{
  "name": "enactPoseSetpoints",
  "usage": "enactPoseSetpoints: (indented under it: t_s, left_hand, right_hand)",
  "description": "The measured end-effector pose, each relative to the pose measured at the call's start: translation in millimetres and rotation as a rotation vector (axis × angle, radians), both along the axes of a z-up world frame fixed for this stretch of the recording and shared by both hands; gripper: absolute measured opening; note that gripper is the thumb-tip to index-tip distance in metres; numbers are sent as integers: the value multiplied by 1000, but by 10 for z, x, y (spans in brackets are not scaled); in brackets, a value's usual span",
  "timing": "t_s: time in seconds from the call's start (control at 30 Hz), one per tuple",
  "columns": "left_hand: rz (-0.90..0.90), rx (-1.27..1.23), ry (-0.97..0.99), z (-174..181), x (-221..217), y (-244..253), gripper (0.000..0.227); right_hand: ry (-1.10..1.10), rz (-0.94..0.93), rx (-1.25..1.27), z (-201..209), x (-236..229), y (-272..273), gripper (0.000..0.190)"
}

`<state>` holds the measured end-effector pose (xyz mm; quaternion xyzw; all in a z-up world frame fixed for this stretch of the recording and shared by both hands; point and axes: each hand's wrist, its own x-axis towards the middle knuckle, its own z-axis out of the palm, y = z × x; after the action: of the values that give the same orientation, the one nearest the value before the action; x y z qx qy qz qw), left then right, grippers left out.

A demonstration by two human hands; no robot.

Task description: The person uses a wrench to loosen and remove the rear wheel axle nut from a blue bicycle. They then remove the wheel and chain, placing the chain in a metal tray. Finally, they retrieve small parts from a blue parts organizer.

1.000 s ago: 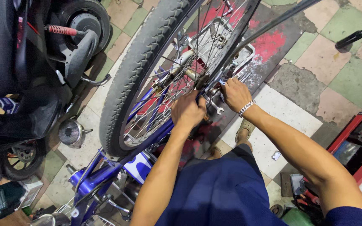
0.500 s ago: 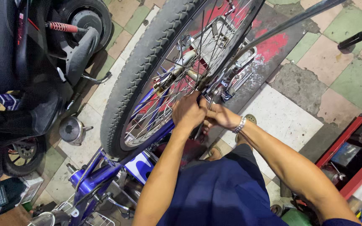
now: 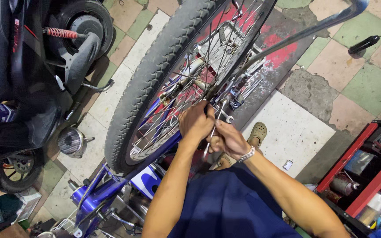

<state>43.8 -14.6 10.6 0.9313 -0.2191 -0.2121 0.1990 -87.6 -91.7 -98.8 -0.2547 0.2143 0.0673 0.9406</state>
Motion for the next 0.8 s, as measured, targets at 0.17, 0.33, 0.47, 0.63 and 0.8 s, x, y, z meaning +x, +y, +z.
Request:
enactPoseSetpoints:
  t_s: [0.17, 0.33, 0.47, 0.63, 0.8]
  left_hand:
    - [-40, -38, -71, 3, 28, -24, 34]
    - [-6, 6, -58, 3, -13, -11, 42]
    - [-24, 1, -180, -112, -52, -40, 46]
    - [-47, -20, -229, -187, -76, -11, 43]
    - [-55, -25, -171, -134, -67, 9, 41]
  right_hand:
    - [-93, -56, -28, 6, -1, 60, 36]
    - [0, 109, -668, 77, -96, -113, 33]
    - [178, 198, -1453, -76, -138, -363, 23]
    - [110, 133, -1831, -153, -74, -728, 21]
    - [82, 88, -2028, -37, 62, -936, 25]
